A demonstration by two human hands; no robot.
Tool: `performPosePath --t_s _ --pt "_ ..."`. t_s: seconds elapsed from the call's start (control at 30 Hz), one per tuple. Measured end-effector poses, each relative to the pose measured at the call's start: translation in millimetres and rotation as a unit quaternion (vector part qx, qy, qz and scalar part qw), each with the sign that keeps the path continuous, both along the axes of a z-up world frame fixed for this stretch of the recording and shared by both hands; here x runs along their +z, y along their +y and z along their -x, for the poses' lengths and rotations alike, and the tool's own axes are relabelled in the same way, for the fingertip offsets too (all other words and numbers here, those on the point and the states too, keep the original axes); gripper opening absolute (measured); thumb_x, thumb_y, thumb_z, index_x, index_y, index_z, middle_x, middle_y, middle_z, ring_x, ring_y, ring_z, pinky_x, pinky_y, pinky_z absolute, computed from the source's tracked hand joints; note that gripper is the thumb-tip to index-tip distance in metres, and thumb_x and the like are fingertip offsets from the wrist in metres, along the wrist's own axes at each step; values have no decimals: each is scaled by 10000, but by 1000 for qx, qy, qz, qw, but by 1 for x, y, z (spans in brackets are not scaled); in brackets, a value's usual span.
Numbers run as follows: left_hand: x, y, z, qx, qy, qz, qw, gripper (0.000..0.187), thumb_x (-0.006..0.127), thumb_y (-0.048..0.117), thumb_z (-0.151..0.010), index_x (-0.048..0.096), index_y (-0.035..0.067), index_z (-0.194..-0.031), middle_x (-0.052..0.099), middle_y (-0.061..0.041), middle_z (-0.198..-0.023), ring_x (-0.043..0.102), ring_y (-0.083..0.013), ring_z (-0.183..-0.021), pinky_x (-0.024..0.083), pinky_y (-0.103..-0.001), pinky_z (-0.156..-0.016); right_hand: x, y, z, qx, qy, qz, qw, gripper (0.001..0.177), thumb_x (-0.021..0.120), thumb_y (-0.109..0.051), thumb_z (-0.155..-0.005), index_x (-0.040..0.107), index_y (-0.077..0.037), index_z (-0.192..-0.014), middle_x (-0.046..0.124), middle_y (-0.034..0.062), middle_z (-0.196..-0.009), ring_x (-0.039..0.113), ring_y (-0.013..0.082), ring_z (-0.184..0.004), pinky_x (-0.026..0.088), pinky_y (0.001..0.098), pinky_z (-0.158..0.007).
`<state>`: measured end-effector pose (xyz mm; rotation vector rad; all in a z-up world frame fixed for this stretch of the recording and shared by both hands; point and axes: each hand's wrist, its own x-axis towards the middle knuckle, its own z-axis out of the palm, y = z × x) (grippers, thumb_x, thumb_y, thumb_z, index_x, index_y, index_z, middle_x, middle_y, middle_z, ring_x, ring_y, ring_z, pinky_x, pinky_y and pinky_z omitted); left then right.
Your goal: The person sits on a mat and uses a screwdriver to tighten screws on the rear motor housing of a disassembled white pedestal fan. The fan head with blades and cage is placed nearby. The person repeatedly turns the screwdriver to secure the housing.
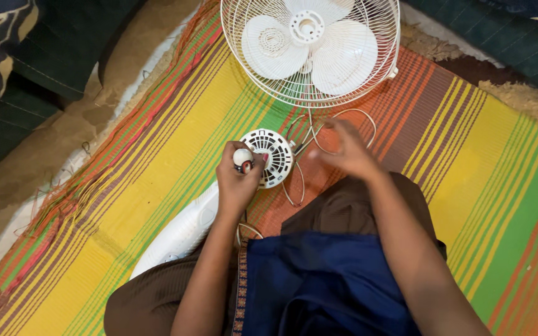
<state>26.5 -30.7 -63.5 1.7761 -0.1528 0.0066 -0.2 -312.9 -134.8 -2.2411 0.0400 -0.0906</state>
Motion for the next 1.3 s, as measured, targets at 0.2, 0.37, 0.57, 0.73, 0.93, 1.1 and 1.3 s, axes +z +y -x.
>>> performPosePath --t_s 0.2,0.37,0.57,0.73,0.93,1.1,1.3 --pt "-3 -1 4 -11 -5 6 1000 252 786 75 -862 569 30 -981 701 -95 -804 652 -106 -723 542 -268 -623 15 90 12 112 -128 10 985 1206 979 -404 -595 322 -18 -1530 369 263 -1536 350 433 -1459 333 514 -1194" --pt "6 9 4 -47 -8 26 999 277 825 93 -863 579 43 -981 711 -40 -831 653 -72 -731 541 -237 -626 3 119 14 32 -144 -36 988 1214 962 -318 -635 251 9 -1563 369 284 -1560 395 435 -1455 361 495 -1194" --pt "38 50 3 22 -30 115 993 226 788 36 -911 575 48 -988 606 -42 -829 557 -91 -645 453 -240 -536 0 115 24 21 -115 -52 992 1203 970 -327 -659 249 16 -1559 401 277 -1531 432 408 -1433 379 482 -1179" --pt "66 79 16 27 -101 351 931 204 700 11 -964 512 61 -1025 580 -76 -931 621 -156 -739 570 -315 -615 3 118 28 10 -113 -52 992 1174 969 -315 -653 276 8 -1544 432 248 -1483 467 388 -1393 399 467 -1166" --pt "74 81 33 -20 -205 451 869 264 747 50 -980 490 53 -1041 530 -89 -855 539 -186 -697 497 -313 -657 0 119 29 10 -126 -57 990 1162 968 -270 -655 279 12 -1548 437 240 -1479 476 364 -1385 411 464 -1162" --pt "66 56 24 -36 -217 457 862 278 748 45 -921 479 61 -991 530 -82 -871 548 -203 -747 519 -301 -619 -5 127 39 -31 -104 -123 986 1168 952 -223 -675 240 25 -1568 432 231 -1488 521 315 -1365 469 425 -1123" --pt "55 33 17 -68 -204 410 886 222 703 -27 -940 496 39 -987 556 -93 -902 579 -179 -769 546 -314 -684 -9 130 40 -24 -126 -167 978 1150 939 -181 -690 231 19 -1575 461 221 -1483 537 308 -1362 476 426 -1130"
